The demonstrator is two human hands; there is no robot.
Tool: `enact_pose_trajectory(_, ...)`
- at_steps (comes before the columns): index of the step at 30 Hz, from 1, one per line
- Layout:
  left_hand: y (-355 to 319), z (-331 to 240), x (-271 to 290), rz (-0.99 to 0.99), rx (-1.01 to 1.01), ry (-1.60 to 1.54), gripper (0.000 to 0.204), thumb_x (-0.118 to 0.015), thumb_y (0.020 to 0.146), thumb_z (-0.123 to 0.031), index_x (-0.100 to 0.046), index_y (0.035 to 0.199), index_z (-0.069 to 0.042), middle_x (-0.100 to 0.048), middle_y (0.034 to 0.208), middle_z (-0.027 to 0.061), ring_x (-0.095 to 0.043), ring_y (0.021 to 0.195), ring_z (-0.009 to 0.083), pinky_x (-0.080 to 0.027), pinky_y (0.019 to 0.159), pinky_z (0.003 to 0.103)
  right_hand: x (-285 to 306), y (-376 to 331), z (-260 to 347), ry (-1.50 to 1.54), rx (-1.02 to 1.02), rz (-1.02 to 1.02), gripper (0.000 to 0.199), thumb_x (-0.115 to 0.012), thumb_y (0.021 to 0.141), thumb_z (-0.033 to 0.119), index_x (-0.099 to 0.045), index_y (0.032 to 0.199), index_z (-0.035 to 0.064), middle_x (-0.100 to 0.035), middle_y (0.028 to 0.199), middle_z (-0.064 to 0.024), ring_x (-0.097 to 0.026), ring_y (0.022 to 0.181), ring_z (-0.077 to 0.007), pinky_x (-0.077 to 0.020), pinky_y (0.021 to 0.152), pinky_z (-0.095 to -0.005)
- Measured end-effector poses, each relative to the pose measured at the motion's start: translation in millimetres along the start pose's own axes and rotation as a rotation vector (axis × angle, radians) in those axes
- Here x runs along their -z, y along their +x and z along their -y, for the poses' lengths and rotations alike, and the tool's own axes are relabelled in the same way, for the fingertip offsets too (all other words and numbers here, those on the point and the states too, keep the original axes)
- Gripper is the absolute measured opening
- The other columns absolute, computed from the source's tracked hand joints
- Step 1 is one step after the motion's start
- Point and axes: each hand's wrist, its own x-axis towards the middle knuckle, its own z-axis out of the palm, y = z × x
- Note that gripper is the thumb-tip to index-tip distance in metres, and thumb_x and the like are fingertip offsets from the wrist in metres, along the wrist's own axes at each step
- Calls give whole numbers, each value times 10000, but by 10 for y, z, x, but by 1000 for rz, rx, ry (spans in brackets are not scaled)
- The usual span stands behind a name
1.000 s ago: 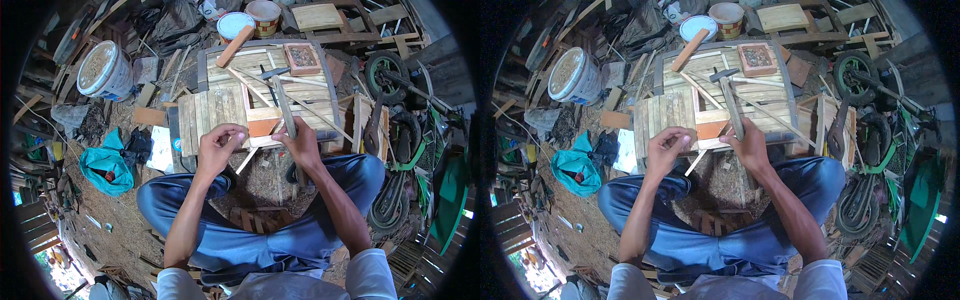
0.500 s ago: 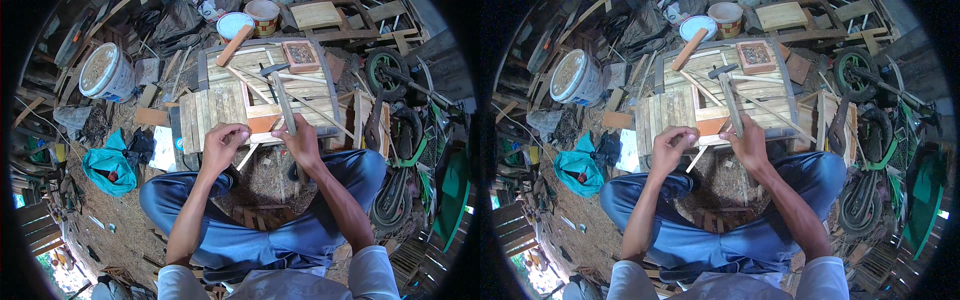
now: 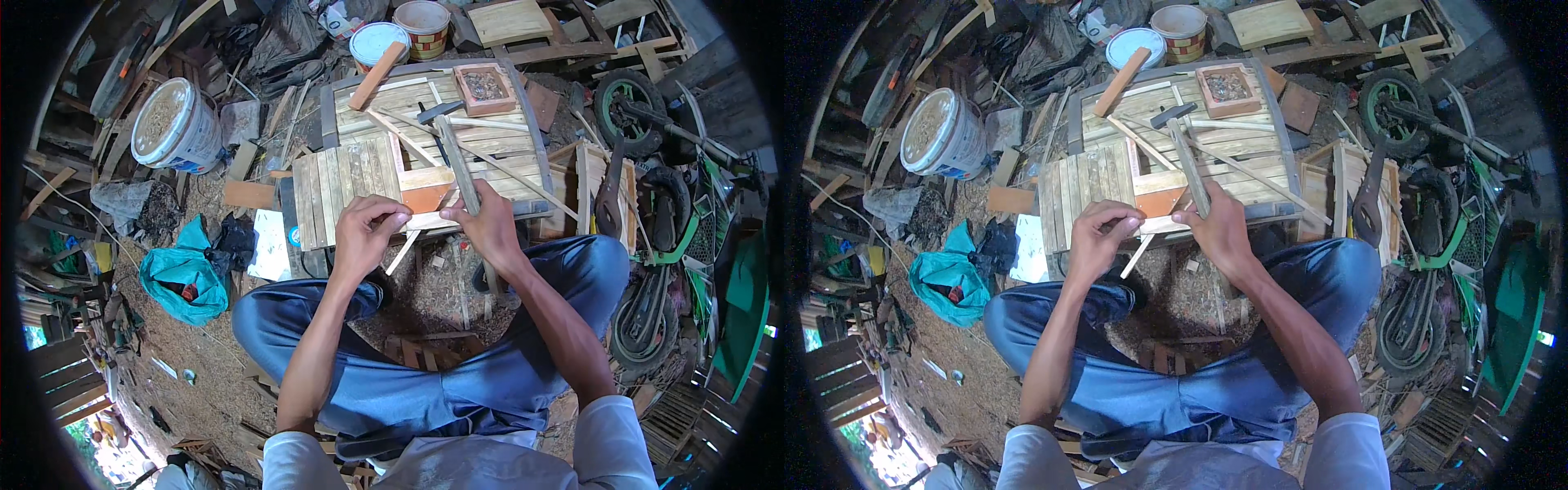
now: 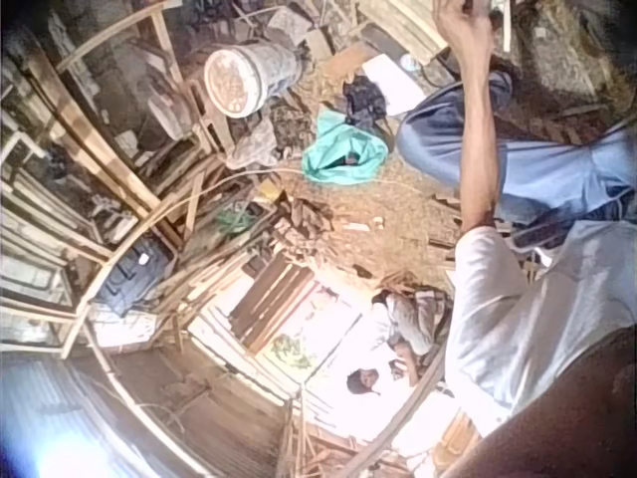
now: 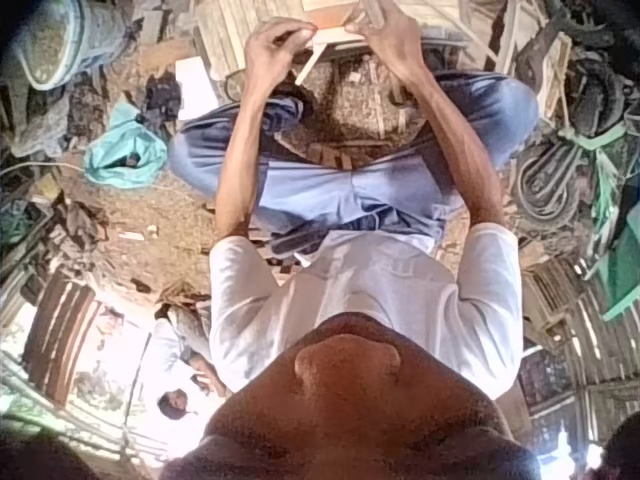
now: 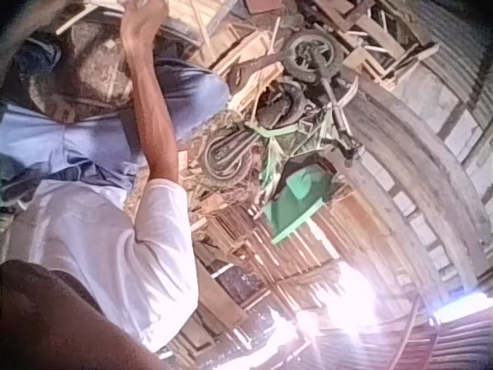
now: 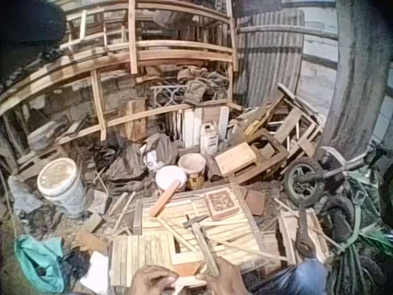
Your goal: Assembling a wooden panel by nailing small wood strips onto a base and sawing excess wood.
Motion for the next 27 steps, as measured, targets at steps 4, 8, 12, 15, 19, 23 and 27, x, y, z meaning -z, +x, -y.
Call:
enact_pose_trajectory(4, 1, 1, 7, 6, -29, 29, 94, -715, 822, -87, -755, 900, -55, -717, 915, 64, -602, 938, 209, -445, 881, 342, 2, -9, 6, -8, 19, -5, 388, -791, 738, 102, -609, 1053, -32, -665, 816, -150, -652, 785, -271, -495, 744, -388)
enact_pose_trajectory(8, 1, -3, -1, 4, -32, 46, 84, -714, 823, -96, -751, 887, -55, -721, 908, 53, -605, 930, 204, -444, 880, 341, 13, -16, 39, -19, 16, 0, 387, -791, 737, 98, -608, 1052, -33, -667, 812, -152, -657, 782, -270, -498, 742, -387)
enact_pose_trajectory(12, -7, 75, -47, -79, -172, 100, 68, -715, 815, -134, -761, 852, -101, -719, 867, 19, -581, 801, 206, -435, 771, 330, -5, -4, 4, -17, 38, -11, 390, -794, 733, 89, -610, 1055, -29, -672, 817, -156, -664, 785, -270, -503, 741, -383)
enact_pose_trajectory(15, -26, 80, -74, -97, -229, 162, 70, -705, 822, -140, -760, 858, -119, -717, 885, -1, -578, 804, 200, -416, 768, 337, -1, 2, -29, -22, 79, -26, 409, -807, 723, 93, -612, 1062, -25, -676, 812, -151, -670, 778, -263, -507, 730, -376)
enact_pose_trajectory(19, -55, 62, -74, -111, -292, 255, 92, -702, 805, -92, -749, 883, -77, -715, 899, 38, -600, 844, 224, -439, 779, 354, 1, 14, -48, -34, 75, -21, 418, -820, 715, 101, -615, 1058, -21, -678, 800, -141, -673, 765, -254, -511, 717, -366)
enact_pose_trajectory(23, -67, 64, -81, -124, -332, 277, 96, -703, 801, -92, -751, 884, -88, -712, 902, 29, -593, 833, 225, -428, 753, 353, -25, 59, -166, 16, 119, -6, 393, -832, 733, 112, -618, 1034, -22, -670, 787, -66, -636, 755, -137, -506, 729, -309)
enact_pose_trajectory(27, -79, 93, -102, -177, -368, 278, 77, -698, 809, -120, -752, 864, -117, -709, 899, -17, -571, 805, 206, -401, 732, 335, -62, 103, -231, 113, 86, 12, 358, -820, 737, 58, -611, 1017, -20, -667, 804, -51, -625, 765, -115, -505, 739, -281)
